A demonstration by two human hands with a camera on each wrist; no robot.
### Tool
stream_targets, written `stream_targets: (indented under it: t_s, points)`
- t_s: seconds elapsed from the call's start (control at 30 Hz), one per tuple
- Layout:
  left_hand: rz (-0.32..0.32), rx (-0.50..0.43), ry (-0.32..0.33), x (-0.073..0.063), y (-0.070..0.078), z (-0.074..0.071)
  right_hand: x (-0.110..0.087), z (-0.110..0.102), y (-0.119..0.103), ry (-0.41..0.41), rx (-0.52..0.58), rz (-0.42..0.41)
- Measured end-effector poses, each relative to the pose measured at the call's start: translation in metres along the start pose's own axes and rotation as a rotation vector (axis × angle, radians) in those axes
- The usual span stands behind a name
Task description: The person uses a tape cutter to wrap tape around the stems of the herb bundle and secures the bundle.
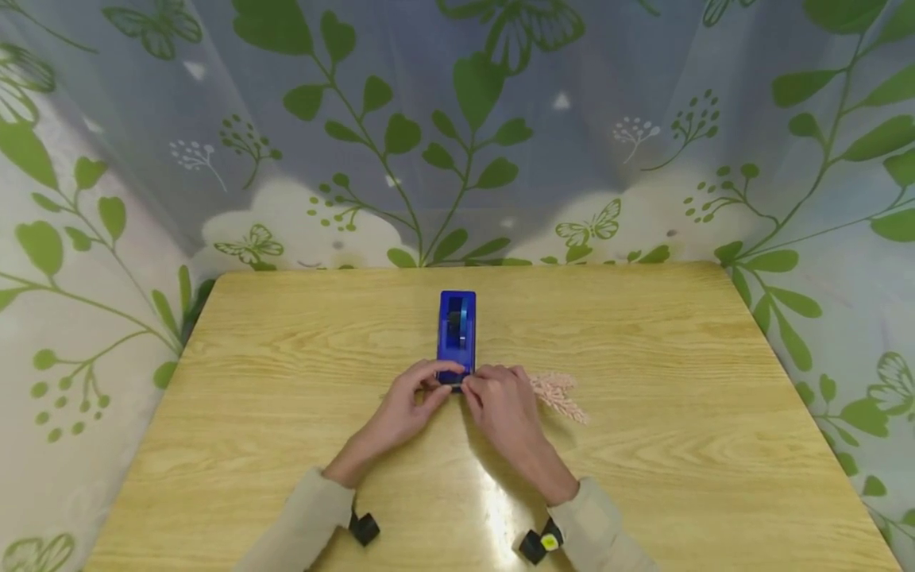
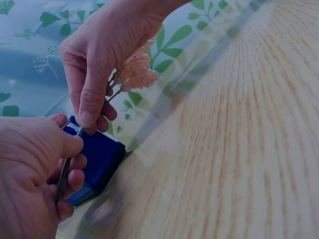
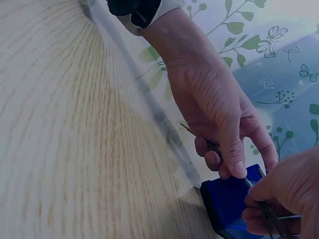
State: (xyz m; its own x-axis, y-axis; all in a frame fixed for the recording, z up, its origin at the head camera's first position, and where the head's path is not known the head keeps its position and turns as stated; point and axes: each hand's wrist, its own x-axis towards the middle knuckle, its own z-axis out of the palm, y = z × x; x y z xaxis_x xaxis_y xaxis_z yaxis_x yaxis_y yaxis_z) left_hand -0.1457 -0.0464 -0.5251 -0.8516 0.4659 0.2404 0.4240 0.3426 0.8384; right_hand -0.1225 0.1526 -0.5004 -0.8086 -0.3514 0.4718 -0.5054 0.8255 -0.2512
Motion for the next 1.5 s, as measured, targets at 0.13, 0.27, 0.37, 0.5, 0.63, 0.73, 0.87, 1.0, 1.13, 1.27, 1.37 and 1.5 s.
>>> stream_targets:
  t_s: [0.13, 0.27, 0.37, 0.5, 0.63, 0.73, 0.87, 1.0, 1.13, 1.27, 1.37, 1.5]
  points:
    - [0.011, 0.06, -0.036, -0.004, -0.003, 0.001, -0.006, 0.006, -0.001, -0.062, 0.04, -0.007]
    - [0.072, 0.164, -0.049, -0.007, -0.002, 0.0, -0.008, 0.006, -0.001, -0.104, 0.09, 0.012]
    - [0.091, 0.2, -0.038, -0.005, 0.002, -0.004, -0.003, 0.0, -0.001, -0.135, 0.119, 0.031]
    - [0.049, 0.178, -0.05, -0.003, 0.008, -0.009, 0.004, -0.011, 0.0, -0.213, 0.183, 0.058]
    - [0.001, 0.141, -0.037, -0.001, 0.016, -0.01, 0.009, -0.025, 0.001, -0.253, 0.233, 0.088]
    - [0.004, 0.117, -0.028, -0.001, 0.02, -0.009, 0.011, -0.034, 0.002, -0.264, 0.241, 0.079]
    - [0.033, 0.103, -0.009, -0.002, 0.022, -0.007, 0.011, -0.039, 0.004, -0.291, 0.24, 0.069]
    - [0.053, 0.099, 0.01, -0.004, 0.023, -0.005, 0.009, -0.04, 0.006, -0.319, 0.229, 0.065]
    - [0.084, 0.109, 0.012, -0.005, 0.023, -0.005, 0.009, -0.042, 0.007, -0.352, 0.245, 0.08]
    - [0.152, 0.125, 0.022, -0.005, 0.026, -0.008, 0.01, -0.047, 0.008, -0.355, 0.274, 0.085]
    - [0.192, 0.138, 0.025, -0.005, 0.028, -0.009, 0.011, -0.05, 0.009, -0.341, 0.274, 0.072]
    - [0.211, 0.15, 0.023, -0.005, 0.029, -0.01, 0.011, -0.052, 0.009, -0.339, 0.279, 0.069]
